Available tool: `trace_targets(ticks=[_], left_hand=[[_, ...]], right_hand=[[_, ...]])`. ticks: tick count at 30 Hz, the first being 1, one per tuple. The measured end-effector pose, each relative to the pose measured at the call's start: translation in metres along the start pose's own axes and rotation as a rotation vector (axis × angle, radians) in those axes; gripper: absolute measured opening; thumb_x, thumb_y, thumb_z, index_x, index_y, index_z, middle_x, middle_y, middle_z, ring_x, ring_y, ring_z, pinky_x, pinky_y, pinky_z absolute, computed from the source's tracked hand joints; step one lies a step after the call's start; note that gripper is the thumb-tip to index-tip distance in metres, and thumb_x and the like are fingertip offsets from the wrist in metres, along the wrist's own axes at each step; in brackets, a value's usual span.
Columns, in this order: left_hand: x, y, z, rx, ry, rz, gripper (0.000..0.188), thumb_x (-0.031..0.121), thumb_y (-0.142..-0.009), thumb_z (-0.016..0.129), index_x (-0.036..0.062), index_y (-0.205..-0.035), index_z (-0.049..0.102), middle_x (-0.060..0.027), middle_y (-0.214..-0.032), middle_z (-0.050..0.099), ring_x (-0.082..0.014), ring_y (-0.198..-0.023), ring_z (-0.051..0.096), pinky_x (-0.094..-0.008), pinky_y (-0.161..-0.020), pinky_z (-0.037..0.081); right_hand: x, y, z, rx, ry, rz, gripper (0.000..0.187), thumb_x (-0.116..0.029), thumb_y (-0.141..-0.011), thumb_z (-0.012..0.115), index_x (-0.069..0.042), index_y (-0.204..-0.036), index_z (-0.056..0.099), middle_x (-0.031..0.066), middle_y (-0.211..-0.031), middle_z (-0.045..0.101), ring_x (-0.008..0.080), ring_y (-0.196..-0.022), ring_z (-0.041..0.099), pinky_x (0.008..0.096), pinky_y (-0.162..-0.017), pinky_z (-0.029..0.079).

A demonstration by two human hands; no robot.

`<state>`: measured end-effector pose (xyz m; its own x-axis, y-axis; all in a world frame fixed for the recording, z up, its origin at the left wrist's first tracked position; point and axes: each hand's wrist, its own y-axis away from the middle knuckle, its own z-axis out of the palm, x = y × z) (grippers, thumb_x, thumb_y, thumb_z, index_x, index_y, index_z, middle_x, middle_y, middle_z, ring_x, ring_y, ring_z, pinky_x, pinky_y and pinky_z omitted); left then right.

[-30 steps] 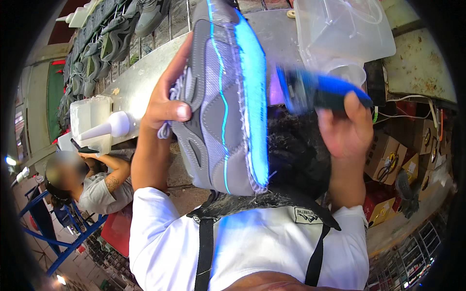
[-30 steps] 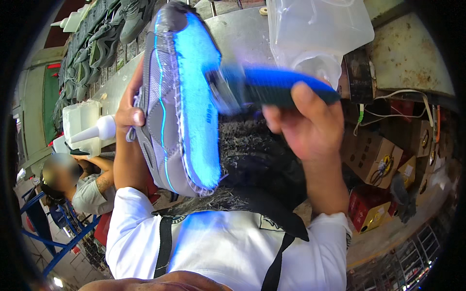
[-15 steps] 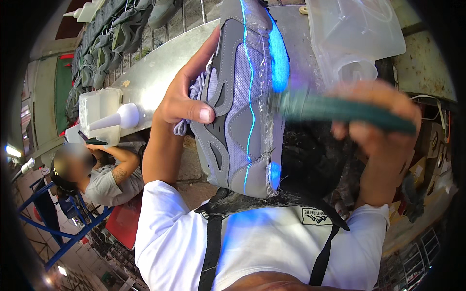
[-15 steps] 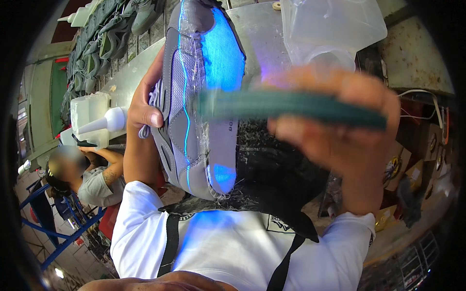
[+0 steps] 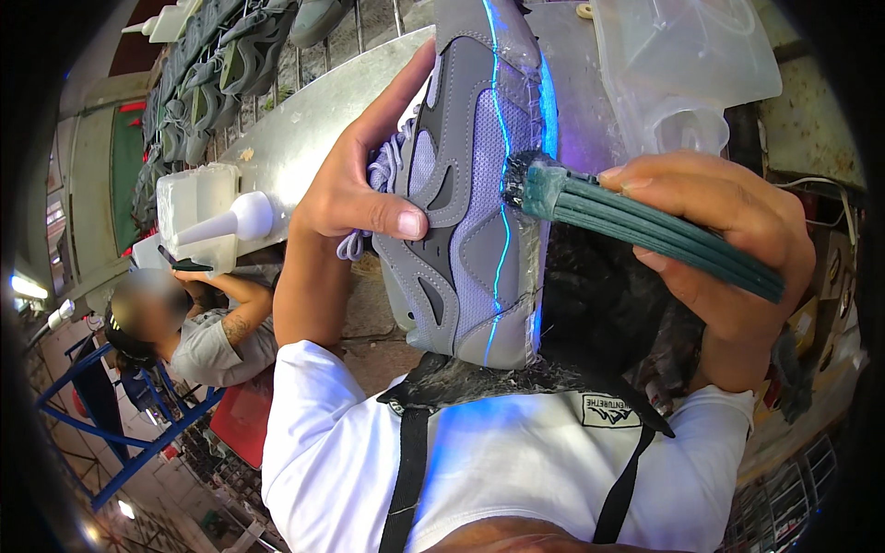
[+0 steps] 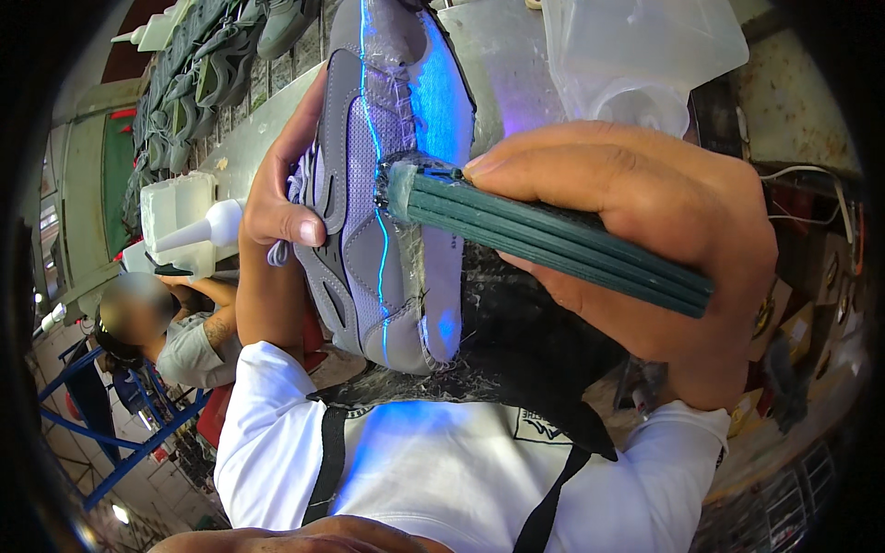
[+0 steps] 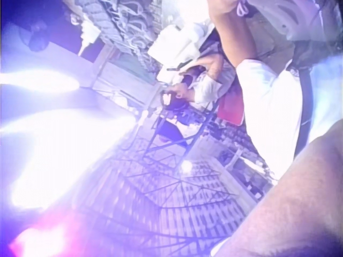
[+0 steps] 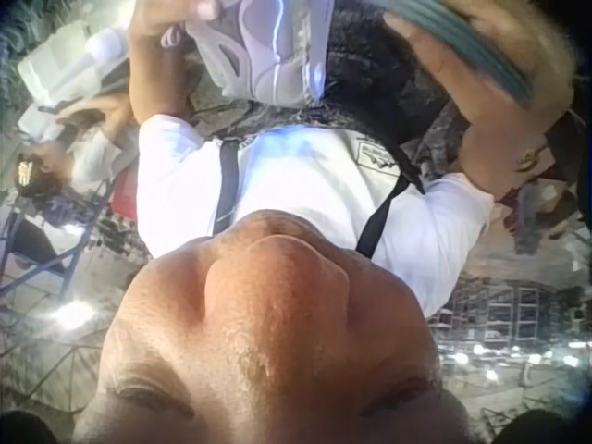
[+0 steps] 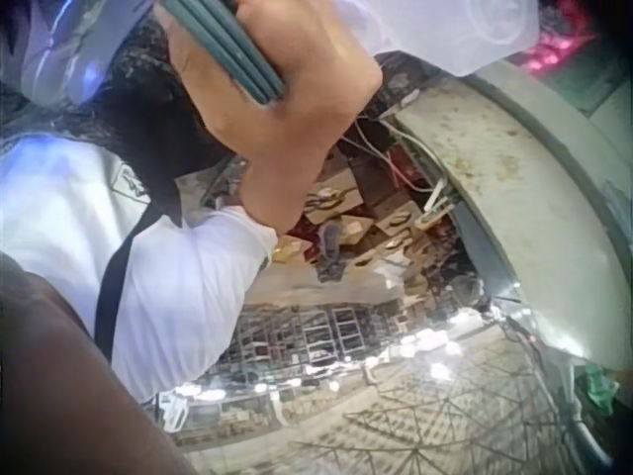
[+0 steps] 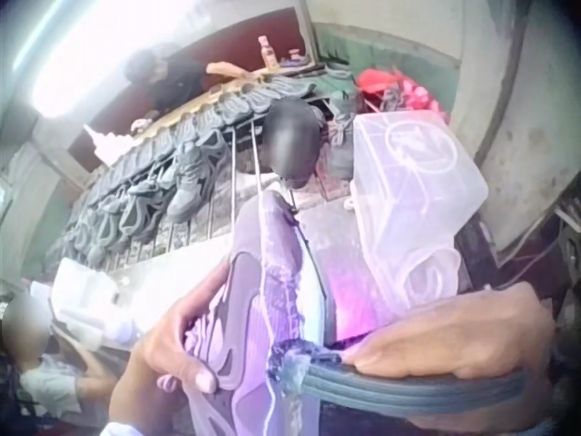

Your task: The person repeatedly picks up gray sneakers from a rack, applies a clear liquid from a squeeze bottle to the seams, and uses a brush to spread it along the edges. The person works on multiple sneakers one at a time, placing each back on the rack after treatment.

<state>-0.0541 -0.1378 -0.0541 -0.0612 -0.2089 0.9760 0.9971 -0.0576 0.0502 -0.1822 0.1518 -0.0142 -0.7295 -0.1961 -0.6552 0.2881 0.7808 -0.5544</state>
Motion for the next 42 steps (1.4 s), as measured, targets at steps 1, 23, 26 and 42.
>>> trace_targets(ticks=[1,23,26,42], left_hand=[[0.0,-0.001,0.002,-0.001,0.01,-0.006,0.132,0.026,-0.056,0.09,-0.007,-0.158,0.013,-0.0252,-0.157,0.034,-0.0333,-0.143,0.041,-0.0404,-0.12,0.027],[0.0,0.0,-0.002,0.019,-0.016,0.01,0.12,0.026,-0.065,0.084,-0.0066,-0.158,0.016,-0.0257,-0.156,0.035,-0.0348,-0.143,0.042,-0.0425,-0.12,0.029],[0.008,0.004,-0.003,0.048,-0.052,-0.013,0.119,0.025,-0.064,0.084,-0.0059,-0.158,0.017,-0.0256,-0.156,0.037,-0.0347,-0.142,0.044,-0.0423,-0.119,0.03],[0.025,0.0,-0.004,0.072,-0.067,-0.07,0.118,0.027,-0.064,0.081,-0.0053,-0.158,0.017,-0.0238,-0.157,0.035,-0.0326,-0.143,0.043,-0.0411,-0.12,0.029]], right_hand=[[0.002,0.001,-0.001,-0.007,-0.024,-0.006,0.028,-0.01,-0.084,0.074,0.007,-0.105,0.068,0.0242,-0.096,0.073,0.0324,-0.083,0.073,0.0371,-0.075,0.059],[-0.016,0.011,0.008,0.011,-0.211,0.145,0.024,-0.011,-0.081,0.073,0.006,-0.098,0.068,0.0213,-0.089,0.073,0.0295,-0.074,0.074,0.0355,-0.068,0.061],[-0.017,0.007,0.006,-0.021,-0.248,0.164,0.025,-0.011,-0.081,0.073,0.006,-0.099,0.068,0.022,-0.09,0.073,0.0299,-0.075,0.074,0.0361,-0.07,0.061],[-0.015,-0.004,-0.004,0.103,-0.307,0.367,0.026,-0.003,-0.08,0.073,0.011,-0.101,0.069,0.0216,-0.096,0.072,0.018,-0.074,0.068,0.0286,-0.068,0.055]])
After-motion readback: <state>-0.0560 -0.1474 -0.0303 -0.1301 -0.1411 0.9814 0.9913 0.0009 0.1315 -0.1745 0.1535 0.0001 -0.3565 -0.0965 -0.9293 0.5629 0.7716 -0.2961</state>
